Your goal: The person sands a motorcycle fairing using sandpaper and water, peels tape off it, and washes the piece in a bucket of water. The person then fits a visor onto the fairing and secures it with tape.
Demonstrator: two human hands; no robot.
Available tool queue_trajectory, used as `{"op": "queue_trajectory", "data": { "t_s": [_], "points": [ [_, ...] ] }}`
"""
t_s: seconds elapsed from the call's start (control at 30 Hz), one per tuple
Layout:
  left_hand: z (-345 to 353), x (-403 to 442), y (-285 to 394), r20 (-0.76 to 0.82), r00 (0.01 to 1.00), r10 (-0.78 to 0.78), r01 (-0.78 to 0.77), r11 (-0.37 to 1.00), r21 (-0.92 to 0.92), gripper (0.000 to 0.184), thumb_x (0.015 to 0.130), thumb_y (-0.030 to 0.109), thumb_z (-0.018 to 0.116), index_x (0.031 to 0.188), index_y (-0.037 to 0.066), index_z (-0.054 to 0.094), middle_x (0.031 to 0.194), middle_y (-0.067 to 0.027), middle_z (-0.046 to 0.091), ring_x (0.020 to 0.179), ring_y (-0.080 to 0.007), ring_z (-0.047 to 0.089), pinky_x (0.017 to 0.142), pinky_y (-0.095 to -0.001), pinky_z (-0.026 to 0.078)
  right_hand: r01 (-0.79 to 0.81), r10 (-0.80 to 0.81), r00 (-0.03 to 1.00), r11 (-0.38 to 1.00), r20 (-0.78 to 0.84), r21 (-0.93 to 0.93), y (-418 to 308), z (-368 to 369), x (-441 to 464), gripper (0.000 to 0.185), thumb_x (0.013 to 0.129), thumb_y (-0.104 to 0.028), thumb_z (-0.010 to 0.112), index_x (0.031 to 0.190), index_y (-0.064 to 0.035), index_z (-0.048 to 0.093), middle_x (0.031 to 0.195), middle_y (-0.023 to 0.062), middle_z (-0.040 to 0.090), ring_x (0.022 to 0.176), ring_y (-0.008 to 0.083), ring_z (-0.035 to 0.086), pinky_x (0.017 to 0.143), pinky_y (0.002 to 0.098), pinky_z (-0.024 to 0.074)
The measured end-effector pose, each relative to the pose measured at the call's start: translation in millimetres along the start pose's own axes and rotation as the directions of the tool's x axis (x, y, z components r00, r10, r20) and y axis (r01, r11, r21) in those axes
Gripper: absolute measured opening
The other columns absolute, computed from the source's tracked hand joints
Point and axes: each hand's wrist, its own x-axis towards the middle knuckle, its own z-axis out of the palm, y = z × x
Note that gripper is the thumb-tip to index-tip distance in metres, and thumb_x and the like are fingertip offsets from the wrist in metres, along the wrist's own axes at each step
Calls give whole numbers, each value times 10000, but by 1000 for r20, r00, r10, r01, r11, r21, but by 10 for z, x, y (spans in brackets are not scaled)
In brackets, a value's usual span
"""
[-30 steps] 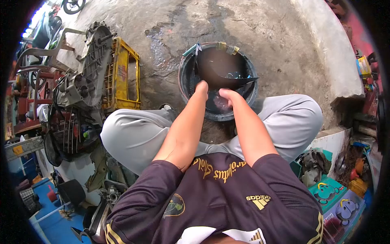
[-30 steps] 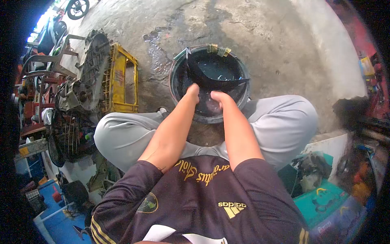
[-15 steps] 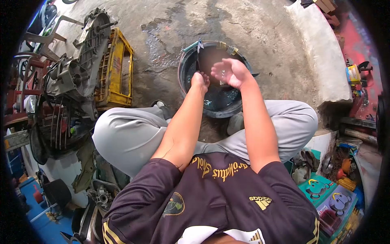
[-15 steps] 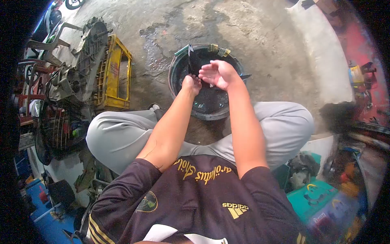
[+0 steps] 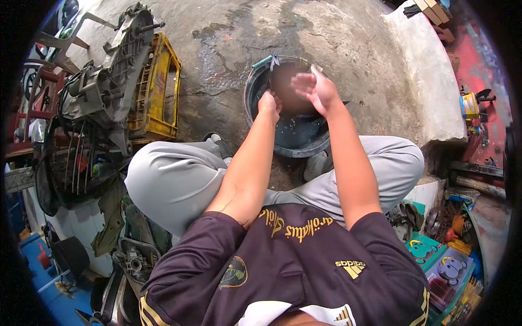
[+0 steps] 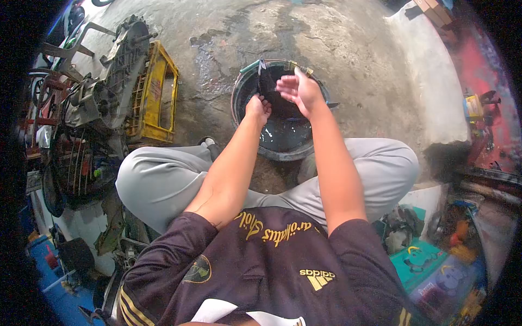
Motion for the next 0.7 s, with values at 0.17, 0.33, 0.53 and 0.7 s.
{"op": "queue_trajectory", "data": {
  "t_s": [0.17, 0.33, 0.53, 0.7],
  "points": [
    [86, -185, 182, -62, 997, 49, -42, 993, 111, 262, 1018, 338, 507, 1049, 94, 596, 865, -65, 579, 794, -223, 564, 757, -428, 490, -302, 306, 946, 700, -111, -647, 622, -554, -131, 387, 1032, -397, 574, 973, -47, 727, 928, 85, 763, 817, 219, 724, 739, 384, 555],
    [-189, 486, -75, -165, 980, 113, -12, 855, 518, 483, 929, 188, 488, 1316, -76, 608, 1353, -217, 634, 1268, -364, 585, 1081, -497, 416, -174, 45, 985, 150, -169, -973, 1224, -781, 178, 416, 915, -358, 674, 822, 37, 766, 889, 227, 754, 815, 335, 723, 785, 445, 553],
    [-248, 539, -97, 72, 996, 52, -65, -127, 990, 401, 896, 182, 537, 1176, -31, 730, 1274, -247, 688, 1193, -353, 666, 1023, -432, 509, -4, 362, 924, -313, -123, -950, 1630, -729, 534, 310, 777, -127, 627, 1023, -19, 780, 1172, 231, 722, 1113, 368, 706, 940, 440, 564],
    [-296, 359, -392, -42, 979, 197, 133, -472, 872, 469, 770, 227, 838, 1205, 75, 755, 1345, -137, 691, 1288, -264, 641, 1022, -406, 553, -188, 334, 914, -153, -229, -970, 1597, -591, 502, 430, 783, -118, 644, 1194, -60, 755, 1352, 174, 674, 1241, 333, 665, 1031, 433, 537]
  ]
}}
